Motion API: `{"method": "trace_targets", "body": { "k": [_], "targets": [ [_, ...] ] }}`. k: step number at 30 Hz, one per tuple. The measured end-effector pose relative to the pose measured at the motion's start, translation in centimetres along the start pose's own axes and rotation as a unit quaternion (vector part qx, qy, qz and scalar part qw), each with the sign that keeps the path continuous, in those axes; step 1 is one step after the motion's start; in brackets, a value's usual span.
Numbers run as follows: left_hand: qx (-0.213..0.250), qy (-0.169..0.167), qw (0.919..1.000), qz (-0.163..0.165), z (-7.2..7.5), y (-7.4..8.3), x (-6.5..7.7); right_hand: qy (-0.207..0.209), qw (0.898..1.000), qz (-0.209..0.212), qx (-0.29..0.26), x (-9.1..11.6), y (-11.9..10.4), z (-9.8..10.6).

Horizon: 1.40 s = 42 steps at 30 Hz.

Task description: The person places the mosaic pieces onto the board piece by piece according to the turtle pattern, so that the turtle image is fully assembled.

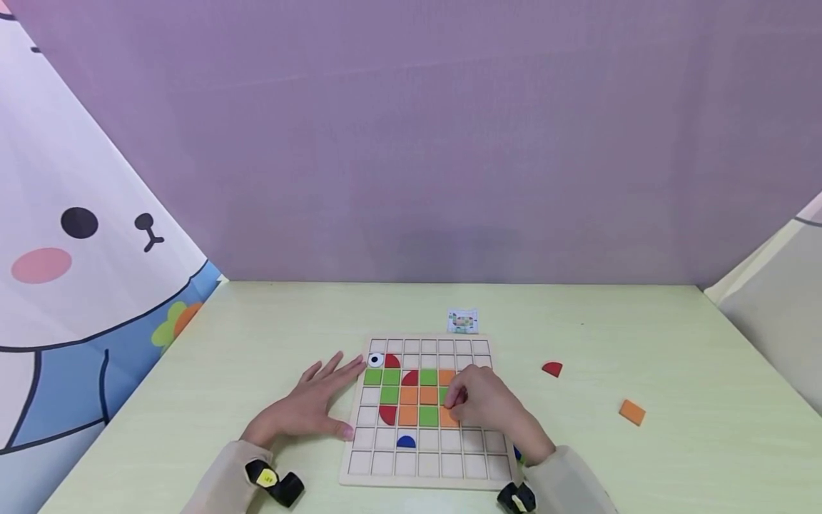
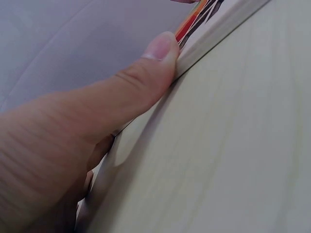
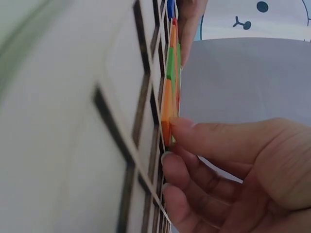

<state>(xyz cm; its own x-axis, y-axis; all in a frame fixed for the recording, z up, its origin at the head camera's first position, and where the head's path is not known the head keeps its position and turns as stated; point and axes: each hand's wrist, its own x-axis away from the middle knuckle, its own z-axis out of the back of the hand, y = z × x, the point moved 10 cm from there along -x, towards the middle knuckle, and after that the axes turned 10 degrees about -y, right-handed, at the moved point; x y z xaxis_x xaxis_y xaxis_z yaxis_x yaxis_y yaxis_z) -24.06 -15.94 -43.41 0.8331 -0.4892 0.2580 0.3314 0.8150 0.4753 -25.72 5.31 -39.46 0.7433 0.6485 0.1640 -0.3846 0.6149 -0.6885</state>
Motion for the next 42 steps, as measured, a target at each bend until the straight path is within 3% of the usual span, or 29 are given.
{"method": "trace_targets", "body": {
  "k": [10, 23, 42],
  "targets": [
    [0.006, -0.001, 1.0000, -0.002, 0.0, 0.2, 0.0, 0.008, 0.999, -0.037, -0.004, -0.1, 0.3, 0.0],
    [0.003, -0.005, 1.0000, 0.002, -0.2, 0.1, 0.0, 0.006, 1.000, -0.025, -0.011, 0.3, 0.1, 0.2],
    [0.008, -0.002, 1.0000, 0.004, -0.1, 0.0, 0.1, 0.035, 0.996, -0.081, 0.022, 2.7, 2.4, 3.2]
  ]
}}
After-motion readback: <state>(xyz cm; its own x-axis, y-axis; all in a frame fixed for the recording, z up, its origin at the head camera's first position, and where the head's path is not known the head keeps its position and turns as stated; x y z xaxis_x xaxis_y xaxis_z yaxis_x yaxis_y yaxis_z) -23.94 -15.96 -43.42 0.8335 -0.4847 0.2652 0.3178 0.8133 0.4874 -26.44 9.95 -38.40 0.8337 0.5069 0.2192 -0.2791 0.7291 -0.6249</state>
